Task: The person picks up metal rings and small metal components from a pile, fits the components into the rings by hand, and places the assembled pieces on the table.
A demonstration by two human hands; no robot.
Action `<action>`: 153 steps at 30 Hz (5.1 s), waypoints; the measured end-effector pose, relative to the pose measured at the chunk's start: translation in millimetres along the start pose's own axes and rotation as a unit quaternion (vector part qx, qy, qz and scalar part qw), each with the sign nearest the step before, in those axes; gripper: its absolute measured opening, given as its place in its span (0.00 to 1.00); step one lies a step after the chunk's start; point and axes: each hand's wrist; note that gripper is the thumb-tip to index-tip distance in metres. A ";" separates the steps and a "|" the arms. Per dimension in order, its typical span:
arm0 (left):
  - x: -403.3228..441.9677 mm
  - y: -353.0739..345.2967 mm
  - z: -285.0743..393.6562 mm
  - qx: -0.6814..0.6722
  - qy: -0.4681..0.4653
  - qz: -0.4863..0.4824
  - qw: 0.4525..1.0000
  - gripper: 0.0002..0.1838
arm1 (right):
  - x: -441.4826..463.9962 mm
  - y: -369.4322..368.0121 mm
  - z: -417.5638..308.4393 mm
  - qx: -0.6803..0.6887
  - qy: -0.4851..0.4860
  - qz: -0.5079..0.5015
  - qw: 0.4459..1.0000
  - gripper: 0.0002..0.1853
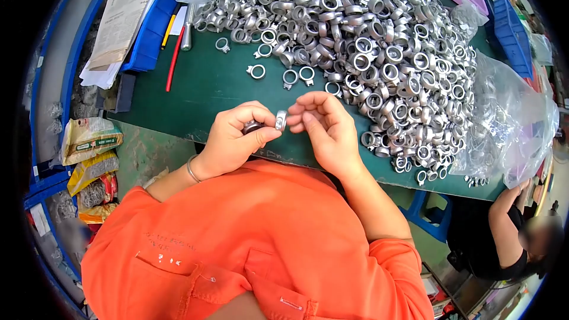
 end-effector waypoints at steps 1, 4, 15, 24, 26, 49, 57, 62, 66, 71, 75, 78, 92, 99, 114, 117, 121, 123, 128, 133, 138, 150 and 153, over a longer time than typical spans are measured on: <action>-0.1 0.1 -1.5 0.071 -0.076 0.002 0.995 0.05 | -0.4 1.9 -1.8 0.035 -0.042 -0.017 0.998 0.09; 0.1 0.3 0.5 0.107 -0.123 0.002 0.987 0.05 | -1.3 0.2 -6.8 0.062 -0.099 -0.054 0.992 0.10; 1.3 6.1 -15.1 -0.455 0.234 -0.020 0.859 0.12 | 6.1 -13.7 -14.9 -0.309 0.246 -0.171 0.903 0.17; 0.5 12.2 -16.1 -0.354 0.229 0.015 0.907 0.06 | 51.4 -5.1 8.7 -0.629 0.151 -0.025 0.762 0.12; 1.0 13.5 -15.3 -0.340 0.222 0.038 0.913 0.06 | 52.3 -2.1 10.1 -0.528 0.145 -0.039 0.835 0.09; 1.7 4.9 -0.1 0.028 -0.057 0.065 0.996 0.05 | 7.3 -3.0 -4.4 0.018 -0.068 -0.080 0.994 0.13; -0.8 1.5 -2.8 -0.043 -0.002 0.073 0.996 0.06 | 1.3 -3.9 0.2 0.171 -0.178 -0.081 0.966 0.12; 0.7 -0.6 -6.3 -0.073 0.006 0.083 0.994 0.05 | -1.9 -5.7 1.4 0.137 -0.122 -0.088 0.979 0.09; 2.5 1.8 -2.6 -0.071 0.033 0.073 0.994 0.05 | -5.2 -5.6 5.2 0.081 -0.062 -0.088 0.991 0.07; 3.3 1.5 -1.2 -0.067 0.029 0.074 0.995 0.05 | -4.4 -4.1 4.8 0.105 -0.077 -0.107 0.986 0.06; 3.7 1.7 -2.5 -0.049 0.018 0.075 0.996 0.06 | -4.5 -3.2 6.1 0.105 -0.073 -0.116 0.985 0.06; 3.7 1.1 -0.7 -0.060 0.014 0.080 0.995 0.06 | -4.7 -1.2 7.3 0.102 -0.069 -0.126 0.984 0.06; 1.2 2.9 2.3 0.023 -0.010 0.082 0.996 0.08 | -7.0 -2.5 10.8 0.020 -0.035 -0.143 0.989 0.06; -1.0 0.7 5.9 0.021 -0.013 0.070 0.997 0.08 | -6.0 -4.5 11.7 -0.052 0.057 -0.122 0.990 0.04; 0.7 0.7 -1.7 0.102 -0.148 0.018 0.983 0.05 | -5.3 -4.7 4.5 0.057 -0.065 -0.012 0.996 0.10; 1.0 1.1 -1.2 0.156 -0.179 0.004 0.971 0.04 | -6.5 -1.4 -3.6 0.049 -0.121 -0.108 0.986 0.11; -1.6 -3.1 -1.4 0.068 -0.083 0.044 0.993 0.04 | -4.8 -2.0 0.2 0.110 0.004 -0.095 0.989 0.14; -2.2 -3.3 -0.2 -0.004 0.008 0.075 0.997 0.04 | -3.4 -1.3 5.4 0.138 0.044 -0.092 0.985 0.18; -5.2 -0.6 4.4 -0.155 0.110 0.010 0.982 0.07 | -4.8 -4.9 5.5 0.142 0.044 -0.062 0.987 0.18; -5.2 -1.5 1.1 -0.124 0.081 0.012 0.989 0.08 | -8.2 -10.2 9.4 0.049 0.084 -0.047 0.994 0.18; -5.7 -1.6 0.5 -0.107 0.077 0.033 0.991 0.08 | -12.5 -9.1 13.5 0.038 0.035 -0.013 0.999 0.18; -4.7 -1.0 -2.2 0.066 -0.083 0.053 0.993 0.05 | -11.0 -6.3 17.5 0.000 0.082 -0.005 0.997 0.16; -3.1 1.2 -3.1 0.109 -0.135 0.050 0.984 0.05 | -10.7 -6.3 17.1 -0.007 0.089 -0.007 0.996 0.16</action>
Point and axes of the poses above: each hand's wrist, its own x-axis towards the middle knuckle, its own y-axis out of the back of the hand, z = x × y, and after that the axes turned 2 degrees about -z, right-handed
